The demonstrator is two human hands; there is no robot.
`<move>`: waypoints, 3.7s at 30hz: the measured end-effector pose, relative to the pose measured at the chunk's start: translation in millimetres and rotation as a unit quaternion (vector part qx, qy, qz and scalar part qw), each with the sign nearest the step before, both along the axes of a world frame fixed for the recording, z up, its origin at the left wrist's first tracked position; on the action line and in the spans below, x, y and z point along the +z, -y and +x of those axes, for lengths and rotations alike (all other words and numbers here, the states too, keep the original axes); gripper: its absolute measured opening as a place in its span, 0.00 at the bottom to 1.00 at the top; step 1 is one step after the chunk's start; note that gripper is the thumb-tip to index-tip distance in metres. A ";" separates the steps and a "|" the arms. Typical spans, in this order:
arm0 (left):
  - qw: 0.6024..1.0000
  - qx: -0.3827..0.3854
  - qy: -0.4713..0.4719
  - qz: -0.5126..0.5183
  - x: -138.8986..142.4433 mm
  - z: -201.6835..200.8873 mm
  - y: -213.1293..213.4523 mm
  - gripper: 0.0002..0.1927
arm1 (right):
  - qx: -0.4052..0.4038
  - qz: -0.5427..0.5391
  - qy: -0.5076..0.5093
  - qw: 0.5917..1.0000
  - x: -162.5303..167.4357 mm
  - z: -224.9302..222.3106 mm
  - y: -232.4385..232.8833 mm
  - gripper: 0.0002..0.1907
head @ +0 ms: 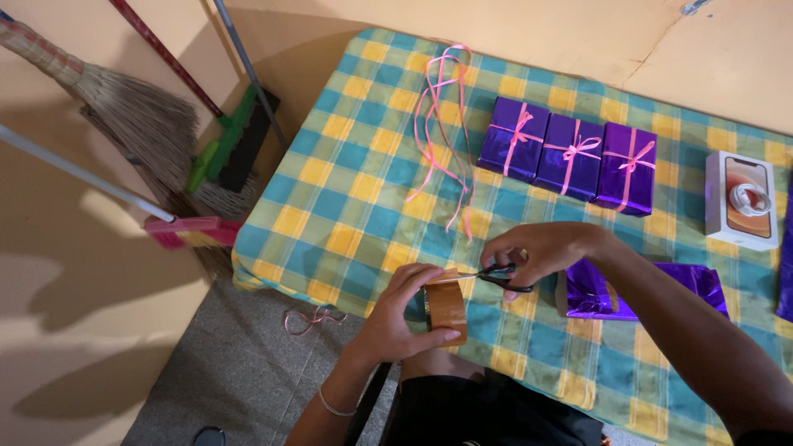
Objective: The person wraps a phone-sized box in purple foil wrapping paper at a table. They fold the paper around the box, cut pieces of tape with scissors, and press tape along the seams to secure the wrap, with several already wrapped and ribbon-tied boxes nearby.
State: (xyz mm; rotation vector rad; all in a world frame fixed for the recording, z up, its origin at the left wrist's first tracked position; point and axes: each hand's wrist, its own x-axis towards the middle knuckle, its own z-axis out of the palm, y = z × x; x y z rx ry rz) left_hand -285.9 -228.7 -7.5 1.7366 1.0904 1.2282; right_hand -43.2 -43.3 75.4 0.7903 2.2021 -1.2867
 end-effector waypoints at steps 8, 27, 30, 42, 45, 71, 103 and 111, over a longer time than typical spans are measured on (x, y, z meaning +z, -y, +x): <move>1.000 0.007 -0.016 0.014 1.1 -0.3 0.0 0.43 | 0.003 0.010 0.000 1.000 1.3 -6.5 0.8 0.32; 1.000 -0.003 -0.016 -0.015 0.4 0.9 1.4 0.46 | -0.061 0.023 0.010 0.998 -3.3 -1.9 3.9 0.18; 1.000 0.001 -0.011 -0.015 2.3 0.0 1.7 0.48 | -0.068 0.025 0.002 0.997 -0.6 1.6 4.1 0.19; 1.000 -0.019 0.012 0.002 8.6 -0.4 -1.9 0.50 | 0.023 0.329 -0.021 0.944 -23.4 17.6 61.2 0.23; 0.999 -0.012 -0.025 0.039 10.3 1.6 -0.3 0.50 | -0.056 0.300 -0.139 0.942 -24.1 17.9 64.5 0.18; 0.958 0.113 -0.252 -0.076 23.8 14.7 -25.6 0.65 | -0.461 0.511 -0.236 0.686 -37.7 215.4 99.6 0.08; 0.906 -0.146 -0.345 0.196 4.1 283.6 -101.9 0.32 | -0.166 0.718 -0.218 0.639 -54.7 253.2 99.0 0.15; 0.899 -0.146 -0.356 0.207 4.3 285.2 -102.4 0.33 | -0.124 0.699 -0.223 0.668 -60.6 255.8 104.4 0.15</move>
